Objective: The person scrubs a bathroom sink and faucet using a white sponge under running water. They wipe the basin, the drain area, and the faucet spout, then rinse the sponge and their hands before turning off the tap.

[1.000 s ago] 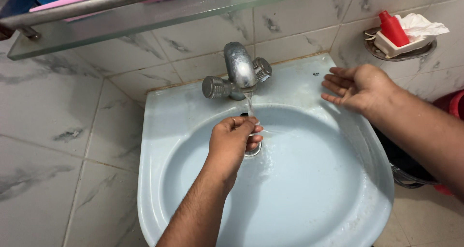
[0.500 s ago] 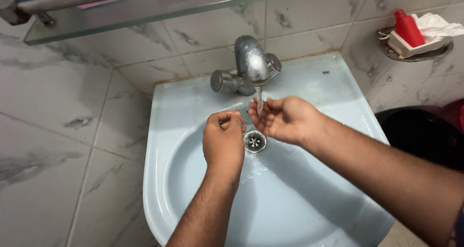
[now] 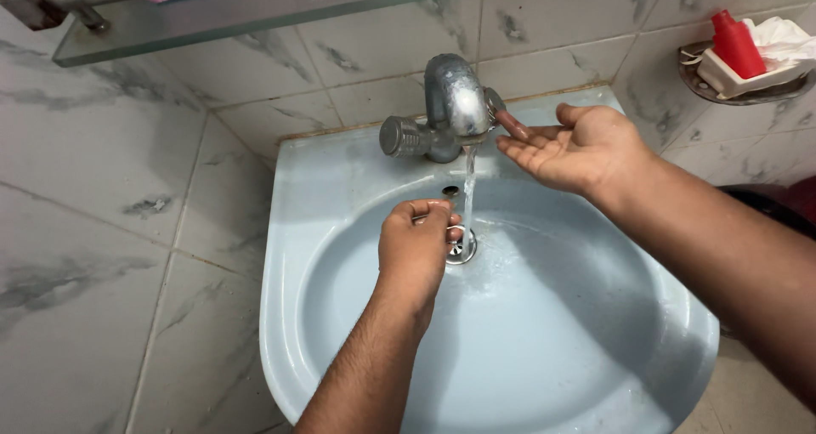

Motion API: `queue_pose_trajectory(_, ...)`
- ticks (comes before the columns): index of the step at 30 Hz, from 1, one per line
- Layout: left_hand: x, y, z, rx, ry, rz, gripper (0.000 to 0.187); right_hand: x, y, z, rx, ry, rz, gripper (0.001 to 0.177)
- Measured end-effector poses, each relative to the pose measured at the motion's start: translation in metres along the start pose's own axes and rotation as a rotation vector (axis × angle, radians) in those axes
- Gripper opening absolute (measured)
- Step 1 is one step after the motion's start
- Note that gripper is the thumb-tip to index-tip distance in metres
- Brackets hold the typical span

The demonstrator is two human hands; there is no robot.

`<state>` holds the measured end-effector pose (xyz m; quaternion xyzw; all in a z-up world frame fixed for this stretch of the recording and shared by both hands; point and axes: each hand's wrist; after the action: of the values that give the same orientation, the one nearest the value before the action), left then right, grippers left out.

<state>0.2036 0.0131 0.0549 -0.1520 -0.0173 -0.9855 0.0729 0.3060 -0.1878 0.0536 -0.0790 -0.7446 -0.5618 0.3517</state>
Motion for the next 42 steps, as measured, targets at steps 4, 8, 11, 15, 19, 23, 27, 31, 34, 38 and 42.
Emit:
queue_pose_trajectory(4,-0.004,0.003,-0.002,-0.048,0.037,-0.069,0.026,0.017,0.000,0.014,0.225,-0.060,0.268,0.053)
queue_pose_trajectory(8,-0.009,0.012,0.001,-0.036,0.085,-0.140,0.031,0.007,-0.030,0.024,0.338,0.087,0.325,0.036)
queue_pose_trajectory(11,-0.011,0.021,0.010,0.051,0.184,-0.160,0.033,-0.026,-0.059,0.034,0.295,0.223,0.151,0.030)
queue_pose_trajectory(15,-0.001,0.015,0.025,-0.073,0.271,-0.048,0.028,-0.055,-0.068,0.047,0.298,0.299,-0.101,0.028)
queue_pose_trajectory(19,0.014,-0.004,0.022,-0.197,0.233,0.140,0.029,-0.041,-0.047,0.074,0.247,0.246,0.252,0.029)
queue_pose_trajectory(23,0.015,-0.022,0.007,-0.183,0.022,0.224,0.029,-0.027,-0.019,0.084,0.169,0.156,0.381,0.041)
queue_pose_trajectory(27,0.012,-0.033,-0.005,-0.135,-0.006,0.237,0.030,-0.026,0.006,0.071,0.086,0.077,0.115,0.056)
queue_pose_trajectory(31,0.012,-0.038,-0.002,-0.138,-0.047,0.217,0.031,-0.029,0.016,0.067,0.201,0.181,0.349,0.062)
queue_pose_trajectory(34,0.015,-0.039,-0.002,-0.134,-0.079,0.218,0.031,-0.032,0.014,0.066,0.121,0.143,0.141,0.058)
queue_pose_trajectory(38,0.015,-0.038,0.000,-0.114,-0.094,0.191,0.032,-0.029,0.007,0.078,0.110,0.153,0.159,0.060)
queue_pose_trajectory(42,0.016,-0.042,-0.001,-0.116,-0.074,0.169,0.031,-0.022,0.012,0.080,0.043,0.054,-0.042,0.062)
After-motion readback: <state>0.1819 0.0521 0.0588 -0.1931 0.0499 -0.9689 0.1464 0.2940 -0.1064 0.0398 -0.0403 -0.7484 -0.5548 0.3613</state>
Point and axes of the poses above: each hand's wrist, its own x-axis away from the middle knuckle, its own y-axis out of the palm, z = x × y, and after that the axes turned 10 degrees about y, right-handed
